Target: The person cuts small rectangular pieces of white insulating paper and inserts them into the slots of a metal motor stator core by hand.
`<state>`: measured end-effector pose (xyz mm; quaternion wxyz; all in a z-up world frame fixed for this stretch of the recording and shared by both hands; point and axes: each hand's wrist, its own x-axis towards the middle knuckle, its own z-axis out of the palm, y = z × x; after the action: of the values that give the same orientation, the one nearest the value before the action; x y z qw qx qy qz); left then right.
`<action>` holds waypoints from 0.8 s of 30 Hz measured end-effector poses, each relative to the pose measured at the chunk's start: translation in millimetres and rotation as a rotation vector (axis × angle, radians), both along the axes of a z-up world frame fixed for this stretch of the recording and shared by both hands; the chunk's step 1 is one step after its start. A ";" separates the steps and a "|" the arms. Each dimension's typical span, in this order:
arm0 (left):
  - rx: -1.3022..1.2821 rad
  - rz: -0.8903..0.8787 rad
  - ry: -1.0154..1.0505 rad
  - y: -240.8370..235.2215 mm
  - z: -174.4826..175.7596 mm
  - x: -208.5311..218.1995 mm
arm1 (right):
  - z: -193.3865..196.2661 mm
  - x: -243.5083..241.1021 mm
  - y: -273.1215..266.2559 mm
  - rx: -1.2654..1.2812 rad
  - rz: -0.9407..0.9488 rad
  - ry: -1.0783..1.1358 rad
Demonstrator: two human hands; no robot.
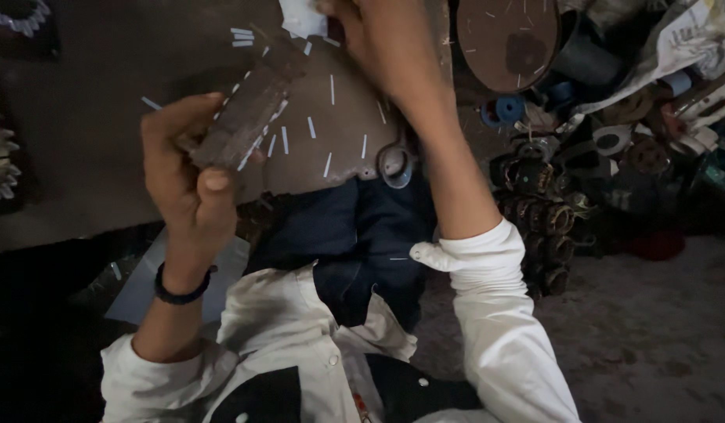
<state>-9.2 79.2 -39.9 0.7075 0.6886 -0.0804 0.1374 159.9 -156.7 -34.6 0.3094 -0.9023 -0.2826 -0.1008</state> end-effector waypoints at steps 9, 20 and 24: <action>0.197 0.295 -0.109 -0.4 -24.0 -7.1 | -2.8 4.8 -3.5 -0.011 0.075 -0.007; 0.409 0.104 -0.017 -22.8 27.7 -59.5 | 47.5 -90.4 -17.5 0.618 -0.007 0.705; 0.045 -0.105 0.051 -46.2 30.5 -43.4 | 54.7 -138.9 -9.6 0.675 -0.053 0.773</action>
<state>-52.6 33.0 -9.4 0.6999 0.7024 -0.1014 0.0805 21.0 -166.3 20.1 0.6628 -0.7303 -0.0762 0.1468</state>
